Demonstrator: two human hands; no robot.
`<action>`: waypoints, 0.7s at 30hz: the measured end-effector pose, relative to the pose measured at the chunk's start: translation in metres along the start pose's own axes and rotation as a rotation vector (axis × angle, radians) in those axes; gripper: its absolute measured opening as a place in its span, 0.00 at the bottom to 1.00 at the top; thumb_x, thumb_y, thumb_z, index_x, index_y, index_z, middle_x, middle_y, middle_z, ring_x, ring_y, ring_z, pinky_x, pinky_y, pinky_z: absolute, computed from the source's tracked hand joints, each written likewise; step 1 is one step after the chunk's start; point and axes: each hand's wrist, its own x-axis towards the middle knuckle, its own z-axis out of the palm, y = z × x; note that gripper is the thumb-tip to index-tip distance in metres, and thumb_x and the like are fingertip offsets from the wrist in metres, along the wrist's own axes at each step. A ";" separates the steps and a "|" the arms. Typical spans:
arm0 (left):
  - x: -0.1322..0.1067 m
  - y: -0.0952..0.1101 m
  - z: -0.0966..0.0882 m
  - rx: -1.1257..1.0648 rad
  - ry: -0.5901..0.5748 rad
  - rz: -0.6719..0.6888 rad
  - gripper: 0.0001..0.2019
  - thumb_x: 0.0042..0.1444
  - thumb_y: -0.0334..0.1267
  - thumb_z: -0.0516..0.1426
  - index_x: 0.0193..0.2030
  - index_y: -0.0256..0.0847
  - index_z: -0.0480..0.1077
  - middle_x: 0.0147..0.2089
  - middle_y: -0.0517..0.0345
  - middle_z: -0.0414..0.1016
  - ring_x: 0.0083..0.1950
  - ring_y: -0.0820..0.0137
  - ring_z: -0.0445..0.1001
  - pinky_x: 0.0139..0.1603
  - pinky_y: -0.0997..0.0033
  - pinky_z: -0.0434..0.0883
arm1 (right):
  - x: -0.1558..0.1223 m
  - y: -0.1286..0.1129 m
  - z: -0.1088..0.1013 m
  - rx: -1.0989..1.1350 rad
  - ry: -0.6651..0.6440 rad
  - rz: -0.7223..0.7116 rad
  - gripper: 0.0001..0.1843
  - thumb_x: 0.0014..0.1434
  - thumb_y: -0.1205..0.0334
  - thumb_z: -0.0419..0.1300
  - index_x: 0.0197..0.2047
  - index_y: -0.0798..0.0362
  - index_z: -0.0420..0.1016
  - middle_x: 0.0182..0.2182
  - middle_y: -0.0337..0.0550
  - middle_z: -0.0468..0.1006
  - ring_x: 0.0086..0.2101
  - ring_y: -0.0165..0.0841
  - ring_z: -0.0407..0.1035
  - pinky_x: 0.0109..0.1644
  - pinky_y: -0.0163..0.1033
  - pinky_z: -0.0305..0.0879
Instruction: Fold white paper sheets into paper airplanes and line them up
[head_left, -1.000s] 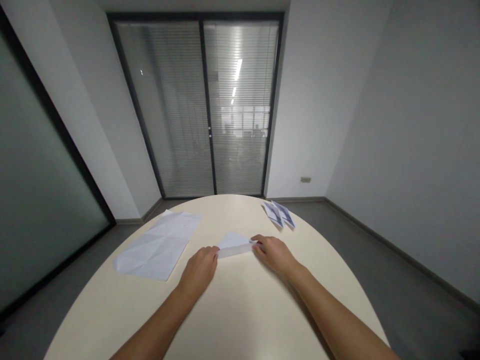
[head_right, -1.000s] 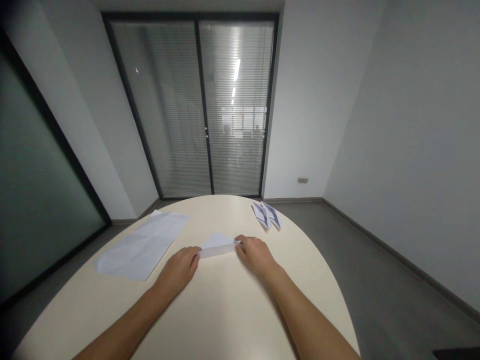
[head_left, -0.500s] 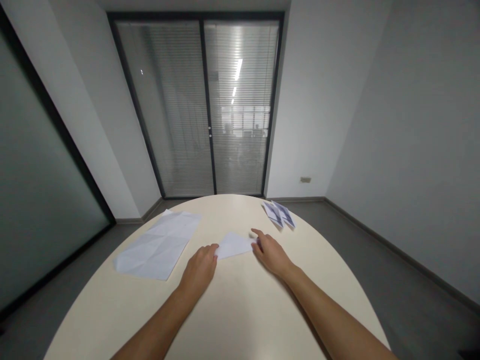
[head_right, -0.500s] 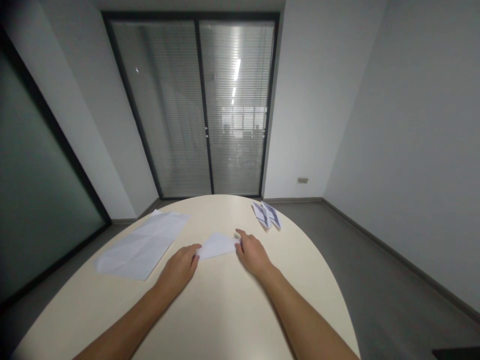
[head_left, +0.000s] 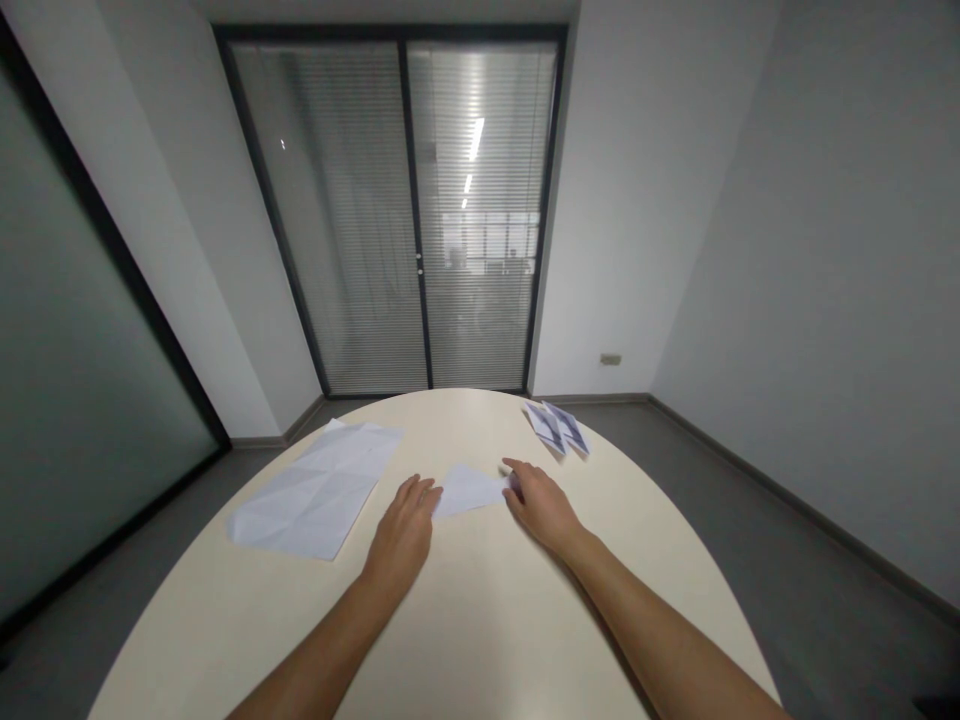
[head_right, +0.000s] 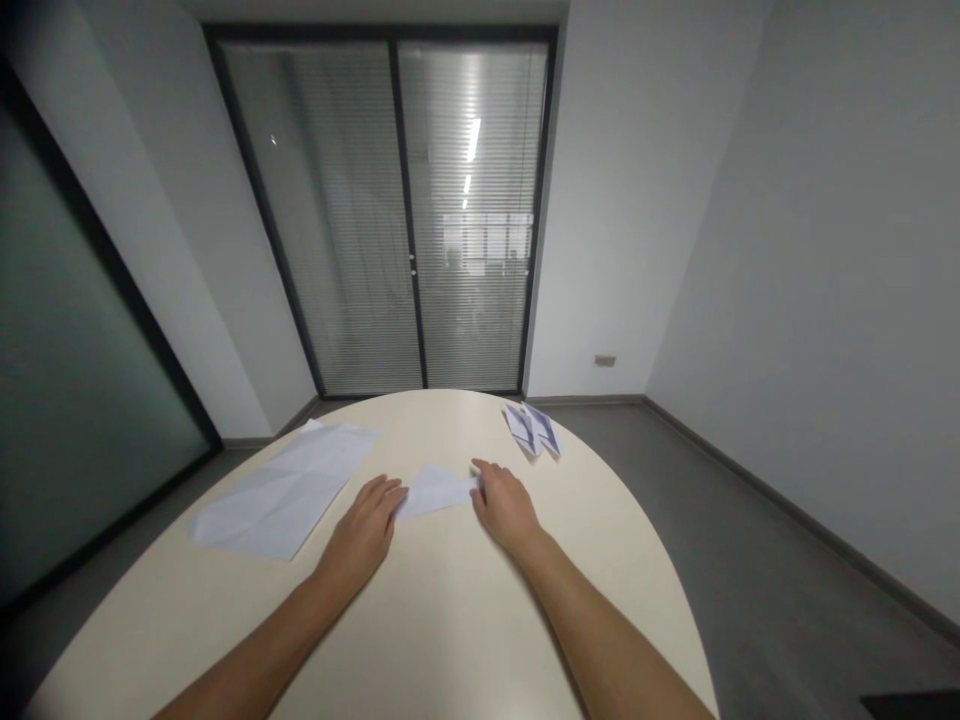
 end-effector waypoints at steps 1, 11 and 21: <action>0.000 -0.003 0.004 -0.012 0.004 0.036 0.25 0.58 0.20 0.49 0.57 0.44 0.72 0.63 0.53 0.71 0.69 0.62 0.60 0.69 0.54 0.61 | 0.000 0.000 -0.001 -0.013 0.005 -0.020 0.24 0.63 0.64 0.56 0.63 0.54 0.66 0.54 0.52 0.74 0.53 0.42 0.67 0.57 0.44 0.62; 0.001 0.010 0.002 -0.064 -0.167 0.078 0.19 0.66 0.28 0.47 0.58 0.40 0.73 0.62 0.52 0.73 0.64 0.68 0.69 0.68 0.65 0.63 | -0.020 -0.041 -0.004 0.048 -0.180 -0.406 0.24 0.69 0.55 0.51 0.65 0.52 0.67 0.66 0.52 0.64 0.65 0.45 0.55 0.69 0.51 0.50; -0.003 0.027 -0.010 -0.033 -0.110 0.064 0.17 0.68 0.36 0.48 0.56 0.38 0.74 0.59 0.46 0.74 0.62 0.62 0.69 0.66 0.60 0.66 | -0.017 -0.029 -0.006 -0.001 -0.394 -0.158 0.39 0.69 0.41 0.42 0.74 0.58 0.49 0.72 0.53 0.45 0.71 0.47 0.38 0.72 0.55 0.39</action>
